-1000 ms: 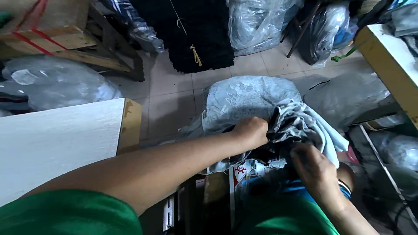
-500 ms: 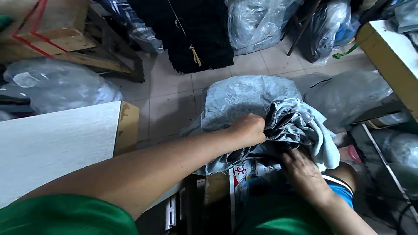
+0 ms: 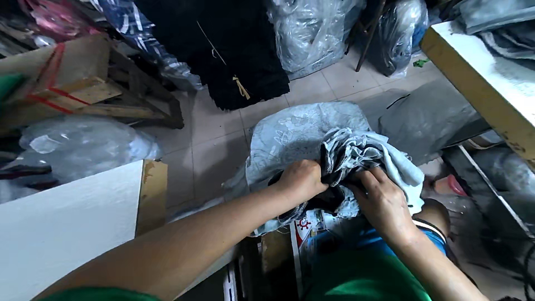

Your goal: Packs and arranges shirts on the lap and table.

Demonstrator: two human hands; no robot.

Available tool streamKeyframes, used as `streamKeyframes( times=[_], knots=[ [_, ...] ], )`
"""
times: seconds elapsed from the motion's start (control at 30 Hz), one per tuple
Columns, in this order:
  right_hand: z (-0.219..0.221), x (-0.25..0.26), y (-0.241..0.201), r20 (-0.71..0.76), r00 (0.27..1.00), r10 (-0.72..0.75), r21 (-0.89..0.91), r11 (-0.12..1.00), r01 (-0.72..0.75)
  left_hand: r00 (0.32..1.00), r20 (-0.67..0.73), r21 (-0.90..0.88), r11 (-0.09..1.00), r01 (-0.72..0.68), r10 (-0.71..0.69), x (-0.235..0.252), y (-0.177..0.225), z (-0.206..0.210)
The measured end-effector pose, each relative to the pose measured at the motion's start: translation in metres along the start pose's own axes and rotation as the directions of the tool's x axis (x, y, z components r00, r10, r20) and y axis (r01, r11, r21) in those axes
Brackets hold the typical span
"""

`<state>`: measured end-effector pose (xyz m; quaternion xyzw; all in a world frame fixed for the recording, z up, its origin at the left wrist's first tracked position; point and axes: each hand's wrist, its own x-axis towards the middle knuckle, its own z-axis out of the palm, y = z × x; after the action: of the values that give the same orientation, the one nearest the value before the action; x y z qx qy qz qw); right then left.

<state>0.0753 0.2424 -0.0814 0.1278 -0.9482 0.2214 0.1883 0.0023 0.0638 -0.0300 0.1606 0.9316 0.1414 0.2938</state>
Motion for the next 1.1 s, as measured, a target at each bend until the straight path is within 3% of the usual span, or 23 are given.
streamKeyframes(
  times=[0.1,0.17,0.2,0.27,0.33,0.37,0.43,0.47,0.5,0.53,0.57,0.63,0.7,0.77,0.8,0.87,0.97,1.0,1.1],
  knots=[
    [0.016,-0.032,-0.015,0.041,0.999,-0.008,0.119,0.993,0.004,0.997,0.024,-0.04,0.997,0.069,-0.068,0.002,0.002,-0.009],
    [0.027,-0.053,-0.03,0.205,0.979,-0.022,0.274,0.961,-0.036,0.993,0.042,-0.037,0.993,0.11,-0.108,0.003,0.004,-0.013],
    [0.029,-0.054,-0.035,0.348,0.937,0.014,0.343,0.929,-0.141,0.991,0.051,-0.028,0.991,0.128,-0.126,0.004,0.004,-0.014],
    [0.026,-0.035,-0.034,0.643,0.751,0.152,0.393,0.775,-0.494,0.989,0.042,-0.001,0.99,0.144,-0.143,0.004,0.004,-0.013],
    [0.023,-0.012,-0.021,0.76,0.565,0.321,0.32,0.572,-0.756,0.989,0.039,0.023,0.99,0.142,-0.143,0.002,0.006,-0.013],
    [0.017,-0.003,-0.015,0.788,0.493,0.369,0.254,0.535,-0.806,0.989,0.047,0.034,0.989,0.141,-0.143,0.001,0.007,-0.014],
    [0.008,-0.003,-0.006,0.749,0.496,0.44,0.232,0.526,-0.818,0.991,0.037,0.044,0.991,0.123,-0.125,-0.002,0.008,-0.014],
    [0.012,-0.011,-0.003,0.67,0.516,0.534,0.333,0.405,-0.852,0.994,0.019,0.042,0.993,0.11,-0.111,-0.004,0.008,-0.013],
    [0.019,-0.019,-0.002,0.579,0.503,0.642,0.515,0.19,-0.836,0.994,0.026,0.045,0.993,0.108,-0.109,-0.005,0.008,-0.013],
    [0.027,-0.023,-0.001,0.506,0.452,0.734,0.73,-0.086,-0.678,0.992,0.065,0.048,0.993,0.104,-0.107,-0.006,0.009,-0.013],
    [0.03,-0.023,0.001,0.506,0.389,0.769,0.826,-0.304,-0.474,0.986,0.138,0.057,0.995,0.084,-0.091,-0.006,0.01,-0.015],
    [0.027,-0.025,0.009,0.594,0.331,0.733,0.804,-0.541,-0.246,0.962,0.272,0.079,0.996,-0.047,0.023,-0.005,0.003,-0.017],
    [0.026,-0.032,0.015,0.664,0.325,0.673,0.742,-0.645,-0.182,0.937,0.304,-0.001,0.984,-0.179,0.171,0.0,-0.018,-0.02],
    [0.021,-0.033,0.015,0.716,0.32,0.621,0.691,-0.696,-0.195,0.944,0.165,-0.254,0.937,-0.239,0.286,0.007,-0.045,-0.022],
    [0.017,-0.032,0.015,0.743,0.316,0.59,0.663,-0.715,-0.222,0.963,0.056,-0.388,0.895,-0.221,0.262,0.011,-0.057,-0.017],
    [0.014,-0.033,0.016,0.789,0.344,0.509,0.6,-0.759,-0.253,0.983,-0.17,-0.654,0.739,-0.162,0.065,0.025,-0.065,-0.004],
    [0.012,-0.037,0.016,0.788,0.398,0.47,0.577,-0.79,-0.209,0.917,-0.207,-0.831,0.555,0.02,-0.342,0.046,-0.056,0.009],
    [0.011,-0.04,0.015,0.778,0.423,0.464,0.578,-0.792,-0.195,0.914,-0.181,-0.839,0.541,0.049,-0.363,0.05,-0.055,0.011],
    [0.008,-0.047,0.011,0.756,0.469,0.457,0.608,-0.755,-0.245,0.969,-0.086,-0.801,0.594,0.071,-0.232,0.045,-0.027,0.011]
  ],
)
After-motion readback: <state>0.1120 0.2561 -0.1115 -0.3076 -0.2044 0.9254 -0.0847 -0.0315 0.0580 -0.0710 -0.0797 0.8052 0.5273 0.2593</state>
